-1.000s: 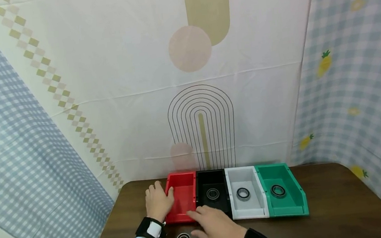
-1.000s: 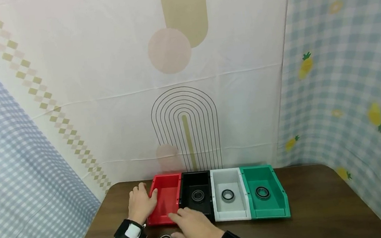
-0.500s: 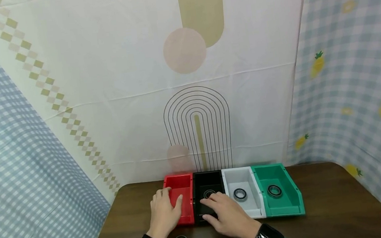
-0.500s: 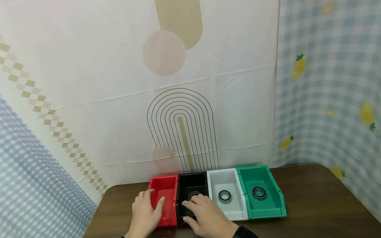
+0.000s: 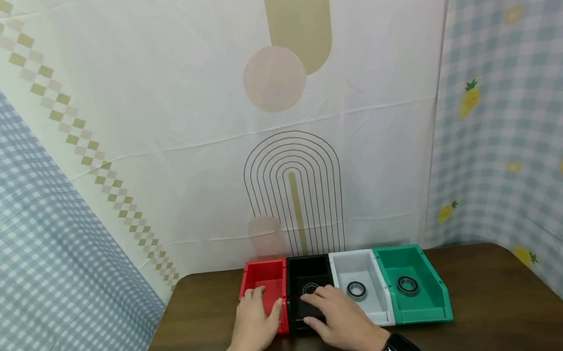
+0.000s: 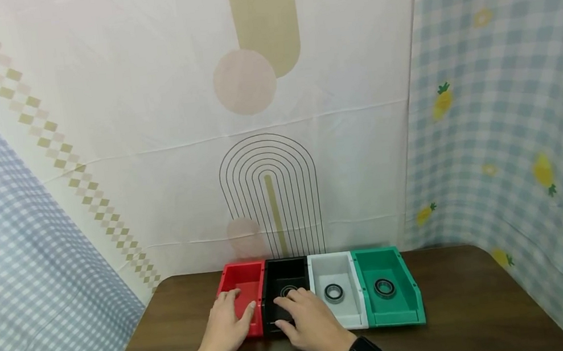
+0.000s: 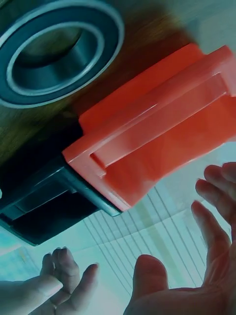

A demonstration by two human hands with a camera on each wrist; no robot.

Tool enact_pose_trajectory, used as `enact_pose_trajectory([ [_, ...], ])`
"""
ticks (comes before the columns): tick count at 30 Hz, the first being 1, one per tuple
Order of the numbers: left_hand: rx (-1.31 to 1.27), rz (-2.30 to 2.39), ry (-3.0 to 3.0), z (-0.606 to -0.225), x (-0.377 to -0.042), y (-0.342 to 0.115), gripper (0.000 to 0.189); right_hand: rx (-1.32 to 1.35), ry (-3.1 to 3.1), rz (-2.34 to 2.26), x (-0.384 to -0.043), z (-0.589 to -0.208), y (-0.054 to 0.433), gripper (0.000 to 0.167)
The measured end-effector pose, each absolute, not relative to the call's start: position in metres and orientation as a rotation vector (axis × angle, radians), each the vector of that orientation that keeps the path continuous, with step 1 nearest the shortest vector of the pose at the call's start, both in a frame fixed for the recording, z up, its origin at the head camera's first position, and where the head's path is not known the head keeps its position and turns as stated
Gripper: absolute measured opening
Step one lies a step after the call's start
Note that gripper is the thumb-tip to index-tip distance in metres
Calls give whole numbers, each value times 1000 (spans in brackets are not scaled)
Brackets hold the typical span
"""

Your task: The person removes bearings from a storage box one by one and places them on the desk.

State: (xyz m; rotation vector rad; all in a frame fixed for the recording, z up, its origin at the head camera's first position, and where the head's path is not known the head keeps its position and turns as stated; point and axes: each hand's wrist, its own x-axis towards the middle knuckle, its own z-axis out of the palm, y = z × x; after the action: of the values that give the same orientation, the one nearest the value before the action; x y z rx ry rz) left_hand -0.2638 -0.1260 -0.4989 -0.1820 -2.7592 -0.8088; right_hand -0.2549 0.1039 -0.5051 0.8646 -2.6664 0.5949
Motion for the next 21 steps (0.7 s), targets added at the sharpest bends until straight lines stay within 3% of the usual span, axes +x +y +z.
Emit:
enact_pose_trajectory([
  [9, -210, -797, -2826, -503, -273, -111, 65, 849, -2687, 567, -255, -510, 105, 39],
  [21, -215, -577, -2923, -517, -305, -87, 59, 893, -2607, 571, -254, -520, 106, 35],
])
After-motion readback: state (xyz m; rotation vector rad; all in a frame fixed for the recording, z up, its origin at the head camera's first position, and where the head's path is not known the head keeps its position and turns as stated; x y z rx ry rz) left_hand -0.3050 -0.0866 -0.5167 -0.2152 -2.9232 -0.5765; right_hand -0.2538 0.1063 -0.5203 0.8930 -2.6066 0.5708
